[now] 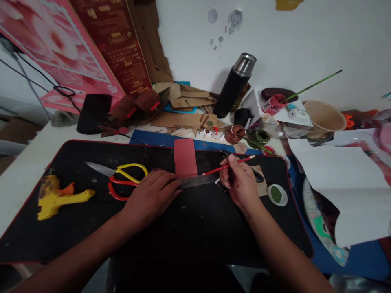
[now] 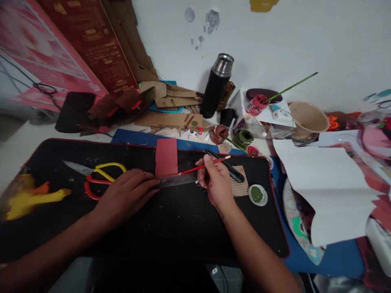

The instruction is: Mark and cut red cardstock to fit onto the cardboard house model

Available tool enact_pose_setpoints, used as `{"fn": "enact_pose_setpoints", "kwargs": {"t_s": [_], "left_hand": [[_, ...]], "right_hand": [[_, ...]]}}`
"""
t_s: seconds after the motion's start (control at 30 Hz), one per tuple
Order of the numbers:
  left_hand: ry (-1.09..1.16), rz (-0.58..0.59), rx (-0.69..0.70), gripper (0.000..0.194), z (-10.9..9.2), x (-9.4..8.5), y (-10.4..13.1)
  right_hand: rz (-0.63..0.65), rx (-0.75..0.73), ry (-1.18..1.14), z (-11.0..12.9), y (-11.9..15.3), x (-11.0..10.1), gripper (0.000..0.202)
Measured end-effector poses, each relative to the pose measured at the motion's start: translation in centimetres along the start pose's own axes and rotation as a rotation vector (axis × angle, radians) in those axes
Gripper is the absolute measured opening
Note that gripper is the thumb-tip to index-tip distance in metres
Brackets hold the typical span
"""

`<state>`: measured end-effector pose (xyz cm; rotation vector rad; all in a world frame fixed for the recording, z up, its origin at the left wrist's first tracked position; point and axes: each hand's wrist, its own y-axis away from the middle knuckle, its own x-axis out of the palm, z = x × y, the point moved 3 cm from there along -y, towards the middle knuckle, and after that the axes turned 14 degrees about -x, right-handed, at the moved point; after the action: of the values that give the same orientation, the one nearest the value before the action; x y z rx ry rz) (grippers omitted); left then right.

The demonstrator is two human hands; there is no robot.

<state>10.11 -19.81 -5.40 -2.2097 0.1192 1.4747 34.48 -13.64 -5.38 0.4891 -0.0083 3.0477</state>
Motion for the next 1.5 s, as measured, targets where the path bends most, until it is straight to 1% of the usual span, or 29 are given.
{"fn": "enact_pose_setpoints", "kwargs": {"t_s": [0.13,0.23,0.3,0.4,0.47,0.57,0.67,0.93,1.3,1.5], "left_hand": [[-0.014,0.047,0.009,0.022,-0.7,0.9,-1.3],[0.023,0.078,-0.028,0.023,-0.5,1.5,-1.7],[0.052,0.071,-0.068,0.024,0.0,1.3,-1.6],[0.036,0.041,-0.161,0.026,1.3,0.5,-1.0],[0.012,0.059,-0.22,0.029,2.2,-0.1,-0.3],[-0.016,0.111,-0.259,0.033,2.9,-0.3,0.5],[-0.033,0.137,-0.257,0.033,2.8,-0.1,0.8],[-0.031,0.154,-0.21,0.022,2.1,0.3,-0.1],[0.004,0.135,-0.18,0.025,1.9,0.0,-0.4],[-0.035,0.138,-0.16,0.02,1.1,0.2,-1.0]], "right_hand": [[-0.003,-0.002,-0.008,0.0,0.0,0.2,0.046],[0.009,0.005,-0.011,-0.7,0.0,0.4,0.047],[0.018,0.017,-0.01,-1.3,0.0,0.4,0.049],[0.019,0.035,-0.007,-1.9,0.0,0.2,0.051],[0.021,0.04,-0.005,-1.9,-0.1,0.2,0.051],[0.027,0.04,-0.003,-1.8,-0.1,0.1,0.05],[0.03,0.037,-0.001,-1.8,-0.1,0.1,0.049],[0.043,0.032,0.002,-2.0,0.0,0.0,0.049],[0.054,0.033,-0.009,-1.5,0.2,0.3,0.047],[0.048,0.032,0.007,-1.3,0.1,0.5,0.047]]}}
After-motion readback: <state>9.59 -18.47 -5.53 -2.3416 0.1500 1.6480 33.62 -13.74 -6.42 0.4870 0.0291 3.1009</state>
